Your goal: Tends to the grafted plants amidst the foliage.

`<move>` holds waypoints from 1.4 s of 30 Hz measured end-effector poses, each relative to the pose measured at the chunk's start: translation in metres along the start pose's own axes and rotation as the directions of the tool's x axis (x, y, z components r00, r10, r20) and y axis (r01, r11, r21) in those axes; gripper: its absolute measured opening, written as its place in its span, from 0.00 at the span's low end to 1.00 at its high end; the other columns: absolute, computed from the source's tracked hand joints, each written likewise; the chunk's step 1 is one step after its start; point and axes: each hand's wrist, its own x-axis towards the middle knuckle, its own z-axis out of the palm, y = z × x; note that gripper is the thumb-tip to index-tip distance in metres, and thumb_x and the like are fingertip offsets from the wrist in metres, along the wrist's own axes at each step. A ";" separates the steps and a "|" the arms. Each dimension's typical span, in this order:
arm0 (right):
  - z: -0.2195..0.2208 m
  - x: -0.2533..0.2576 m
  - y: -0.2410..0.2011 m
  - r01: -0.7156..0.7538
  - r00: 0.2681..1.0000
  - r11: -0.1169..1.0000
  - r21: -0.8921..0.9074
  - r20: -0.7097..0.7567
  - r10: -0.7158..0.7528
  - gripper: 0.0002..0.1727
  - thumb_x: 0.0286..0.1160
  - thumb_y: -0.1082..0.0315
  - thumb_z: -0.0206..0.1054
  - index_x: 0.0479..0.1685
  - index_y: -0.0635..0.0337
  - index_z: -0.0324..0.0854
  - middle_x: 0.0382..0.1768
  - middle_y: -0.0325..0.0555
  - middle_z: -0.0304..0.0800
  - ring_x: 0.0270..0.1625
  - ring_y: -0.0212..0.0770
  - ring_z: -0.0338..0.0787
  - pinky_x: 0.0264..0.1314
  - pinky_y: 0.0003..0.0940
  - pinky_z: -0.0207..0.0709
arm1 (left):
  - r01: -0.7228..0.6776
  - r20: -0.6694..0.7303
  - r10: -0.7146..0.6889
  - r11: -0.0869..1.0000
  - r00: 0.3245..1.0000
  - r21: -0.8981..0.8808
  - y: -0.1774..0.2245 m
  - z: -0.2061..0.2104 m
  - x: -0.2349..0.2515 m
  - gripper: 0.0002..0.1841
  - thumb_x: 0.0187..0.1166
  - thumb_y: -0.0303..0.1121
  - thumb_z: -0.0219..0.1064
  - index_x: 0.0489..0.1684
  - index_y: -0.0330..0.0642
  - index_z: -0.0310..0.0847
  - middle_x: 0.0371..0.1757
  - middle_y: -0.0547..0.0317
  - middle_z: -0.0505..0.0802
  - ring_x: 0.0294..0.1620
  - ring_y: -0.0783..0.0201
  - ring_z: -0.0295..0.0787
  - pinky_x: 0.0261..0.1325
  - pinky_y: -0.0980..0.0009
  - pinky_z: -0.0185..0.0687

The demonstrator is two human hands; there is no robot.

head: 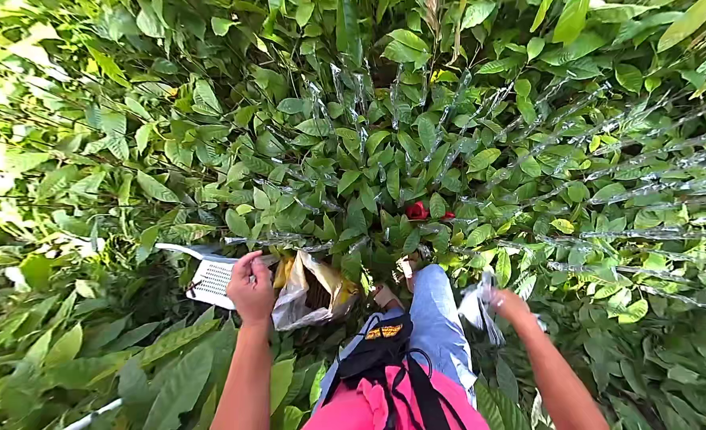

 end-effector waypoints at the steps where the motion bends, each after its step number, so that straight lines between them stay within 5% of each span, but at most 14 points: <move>1: -0.024 -0.010 -0.011 -0.050 0.998 0.995 -0.090 -0.049 0.045 0.22 0.89 0.66 0.53 0.76 0.65 0.76 0.69 0.73 0.83 0.72 0.76 0.82 0.67 0.77 0.73 | 0.029 0.033 -0.029 1.000 0.999 -0.001 0.006 0.000 0.004 0.21 0.90 0.31 0.49 0.61 0.17 0.77 0.40 0.36 0.88 0.32 0.70 0.81 0.42 0.75 0.80; 5: -0.110 -0.033 -0.057 -0.088 0.974 0.963 -0.256 -0.224 0.029 0.20 0.89 0.77 0.46 0.74 0.72 0.72 0.65 0.75 0.84 0.69 0.74 0.84 0.64 0.70 0.76 | -0.217 0.285 0.219 0.975 0.933 -0.039 0.063 0.040 0.017 0.18 0.88 0.29 0.52 0.58 0.22 0.84 0.46 0.31 0.93 0.45 0.43 0.94 0.56 0.50 0.87; 8: -0.141 -0.051 -0.095 -0.023 0.925 0.972 -0.235 -0.373 -0.069 0.17 0.89 0.75 0.49 0.68 0.71 0.76 0.57 0.73 0.88 0.62 0.73 0.88 0.57 0.68 0.79 | -0.365 0.423 0.491 0.864 0.761 -0.346 0.132 0.078 -0.007 0.15 0.85 0.30 0.57 0.51 0.32 0.91 0.45 0.45 0.96 0.46 0.53 0.95 0.57 0.55 0.89; 9: -0.145 -0.057 -0.108 0.008 0.905 0.972 -0.235 -0.413 -0.107 0.16 0.88 0.75 0.50 0.66 0.71 0.77 0.55 0.72 0.89 0.60 0.72 0.89 0.55 0.67 0.81 | -0.296 0.492 0.536 0.823 0.686 -0.484 0.156 0.088 -0.020 0.16 0.85 0.32 0.57 0.51 0.33 0.91 0.45 0.48 0.96 0.46 0.58 0.95 0.58 0.59 0.88; 11: -0.147 -0.068 -0.135 0.069 0.878 0.966 -0.250 -0.444 -0.177 0.16 0.88 0.75 0.51 0.66 0.69 0.77 0.53 0.70 0.90 0.58 0.70 0.91 0.52 0.66 0.82 | 0.069 0.705 0.521 0.779 0.481 -0.623 0.194 0.106 -0.045 0.23 0.90 0.40 0.51 0.61 0.28 0.85 0.51 0.46 0.94 0.51 0.62 0.91 0.60 0.64 0.85; 13: -0.141 -0.078 -0.163 0.132 0.880 0.959 -0.251 -0.415 -0.230 0.18 0.88 0.75 0.50 0.70 0.67 0.75 0.57 0.69 0.89 0.60 0.69 0.90 0.54 0.65 0.81 | 0.547 0.874 0.421 0.684 0.243 -0.482 0.212 0.124 -0.063 0.36 0.92 0.53 0.42 0.82 0.25 0.63 0.71 0.40 0.84 0.70 0.57 0.84 0.71 0.60 0.80; 14: -0.133 -0.080 -0.174 0.171 0.883 0.954 -0.246 -0.392 -0.259 0.19 0.88 0.75 0.49 0.73 0.67 0.74 0.58 0.70 0.88 0.62 0.70 0.89 0.56 0.65 0.81 | 0.735 0.909 0.358 0.555 0.212 -0.390 0.216 0.132 -0.073 0.39 0.91 0.56 0.39 0.88 0.27 0.52 0.78 0.41 0.78 0.76 0.56 0.79 0.75 0.58 0.77; 16: -0.115 -0.079 -0.192 0.249 0.884 0.938 -0.243 -0.338 -0.322 0.21 0.88 0.74 0.48 0.75 0.68 0.72 0.59 0.72 0.87 0.62 0.72 0.88 0.57 0.67 0.80 | 0.915 0.924 0.255 0.215 0.284 -0.341 0.220 0.141 -0.084 0.42 0.88 0.62 0.38 0.89 0.34 0.42 0.81 0.47 0.75 0.78 0.59 0.76 0.77 0.58 0.75; 18: -0.098 -0.076 -0.200 0.306 0.873 0.920 -0.243 -0.315 -0.373 0.20 0.88 0.72 0.50 0.75 0.66 0.72 0.59 0.71 0.87 0.62 0.72 0.89 0.56 0.66 0.81 | 0.929 0.928 0.086 -0.111 0.363 -0.354 0.224 0.143 -0.084 0.38 0.87 0.65 0.40 0.83 0.43 0.53 0.69 0.52 0.84 0.67 0.60 0.83 0.68 0.59 0.81; 20: -0.079 -0.072 -0.203 0.332 0.870 0.920 -0.209 -0.308 -0.384 0.20 0.90 0.68 0.49 0.75 0.64 0.73 0.59 0.70 0.87 0.61 0.70 0.89 0.56 0.65 0.81 | 0.878 0.915 -0.129 -0.259 0.381 -0.402 0.222 0.142 -0.080 0.29 0.92 0.58 0.36 0.71 0.46 0.68 0.55 0.56 0.89 0.56 0.63 0.88 0.59 0.62 0.85; 27: 0.005 -0.075 -0.216 0.438 0.867 0.897 -0.056 -0.240 -0.438 0.31 0.90 0.72 0.47 0.93 0.48 0.59 0.75 0.71 0.79 0.61 0.71 0.89 0.57 0.66 0.81 | 0.799 0.848 -0.497 -0.427 0.185 -0.424 0.160 0.127 -0.073 0.16 0.92 0.40 0.46 0.40 0.44 0.77 0.32 0.60 0.90 0.34 0.65 0.92 0.42 0.67 0.90; 31: 0.047 -0.078 -0.225 0.481 0.860 0.876 -0.024 -0.182 -0.477 0.34 0.87 0.76 0.49 0.93 0.42 0.59 0.68 0.70 0.83 0.58 0.72 0.90 0.53 0.66 0.82 | 0.741 0.802 -0.579 -0.474 0.145 -0.476 0.121 0.115 -0.092 0.15 0.92 0.39 0.46 0.34 0.48 0.74 0.25 0.63 0.87 0.27 0.68 0.88 0.34 0.71 0.89; 35: 0.062 -0.082 -0.230 0.461 0.883 0.887 -0.024 -0.086 -0.461 0.36 0.87 0.76 0.49 0.95 0.40 0.54 0.68 0.71 0.81 0.58 0.71 0.89 0.55 0.66 0.82 | 0.697 0.767 -0.613 -0.467 0.188 -0.544 0.094 0.111 -0.099 0.19 0.95 0.43 0.42 0.34 0.49 0.73 0.21 0.65 0.84 0.22 0.68 0.86 0.30 0.71 0.88; 42: 0.048 -0.087 -0.238 0.514 0.843 0.855 -0.072 -0.143 -0.519 0.38 0.88 0.75 0.50 0.96 0.37 0.50 0.69 0.69 0.80 0.54 0.69 0.90 0.52 0.64 0.83 | 0.657 0.713 -0.629 -0.399 0.311 -0.639 0.105 0.099 -0.068 0.28 0.92 0.61 0.32 0.38 0.53 0.72 0.15 0.71 0.78 0.16 0.71 0.82 0.27 0.70 0.87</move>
